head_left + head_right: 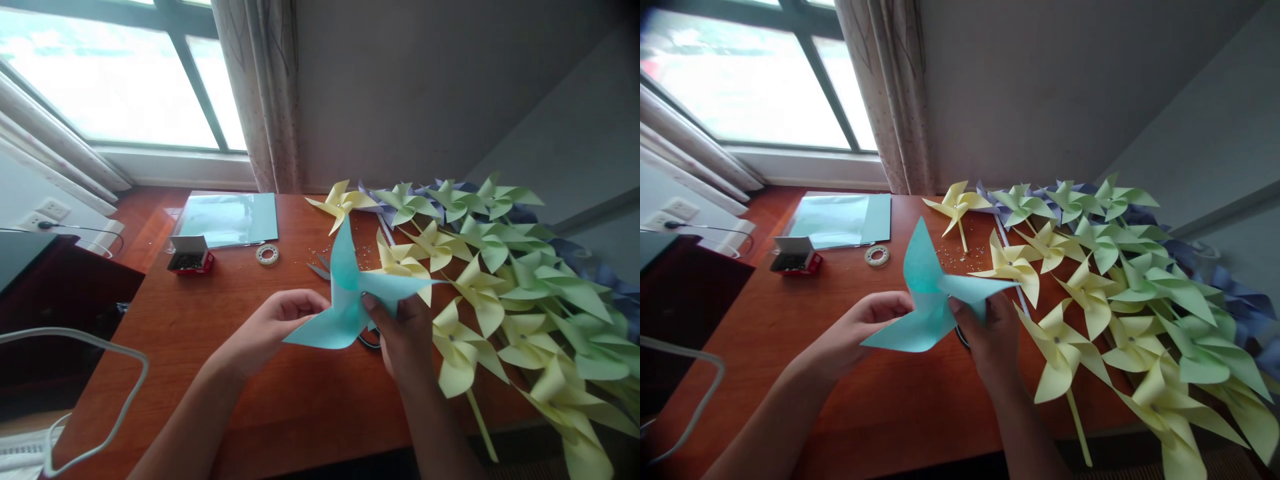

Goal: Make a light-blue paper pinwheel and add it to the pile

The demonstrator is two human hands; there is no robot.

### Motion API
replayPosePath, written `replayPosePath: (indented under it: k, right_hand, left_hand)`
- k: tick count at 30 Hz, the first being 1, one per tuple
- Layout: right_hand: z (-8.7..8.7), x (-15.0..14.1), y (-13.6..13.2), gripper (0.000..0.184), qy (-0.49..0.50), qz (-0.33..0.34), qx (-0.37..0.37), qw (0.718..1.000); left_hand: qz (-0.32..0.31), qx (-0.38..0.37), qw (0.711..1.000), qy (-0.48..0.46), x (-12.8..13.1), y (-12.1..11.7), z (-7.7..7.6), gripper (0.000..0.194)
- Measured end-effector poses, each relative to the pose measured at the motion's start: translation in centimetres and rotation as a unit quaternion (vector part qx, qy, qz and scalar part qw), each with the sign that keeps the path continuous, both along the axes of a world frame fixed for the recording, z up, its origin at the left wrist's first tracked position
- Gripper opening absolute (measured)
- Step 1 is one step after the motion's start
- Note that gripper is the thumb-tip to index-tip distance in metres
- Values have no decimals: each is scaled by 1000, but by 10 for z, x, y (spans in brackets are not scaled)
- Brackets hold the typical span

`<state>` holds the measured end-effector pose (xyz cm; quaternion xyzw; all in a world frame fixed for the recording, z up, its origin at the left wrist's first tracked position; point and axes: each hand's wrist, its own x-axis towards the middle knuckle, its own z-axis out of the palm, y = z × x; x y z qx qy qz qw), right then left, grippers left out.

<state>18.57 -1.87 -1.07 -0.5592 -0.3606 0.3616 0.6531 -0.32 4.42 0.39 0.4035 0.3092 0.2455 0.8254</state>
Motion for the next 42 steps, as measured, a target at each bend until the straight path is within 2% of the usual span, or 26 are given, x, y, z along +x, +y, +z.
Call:
replayPosePath:
  k: [3,10,15,20,24,31,36,42]
  right_hand:
    - [3,2,0,23,31,2,-29,999]
    - [-1,2,4,28,67,25,7,997]
    - [-4,2,4,24,79,52,8,995]
    - [-7,5,3,18,82,73,21,994]
    - [-4,5,3,25,85,91,25,992]
    - [1,7,7,36,-7,98,148,984]
    - [1,14,9,13,-46,107,216,970]
    - [5,19,5,14,-56,188,275,941]
  left_hand:
    - [-8,-11,1000,-8,2,1,0,22]
    - [41,16,999,28,4,1,0,22]
    - [47,-6,999,18,3,0,-1,26]
    - [53,9,998,24,4,0,-3,29]
    - [43,40,998,16,5,-1,-2,22]
    - [38,107,993,16,5,-2,3,9]
    - [14,153,988,-5,3,-2,5,9]
    - [6,199,980,-1,1,-2,6,5]
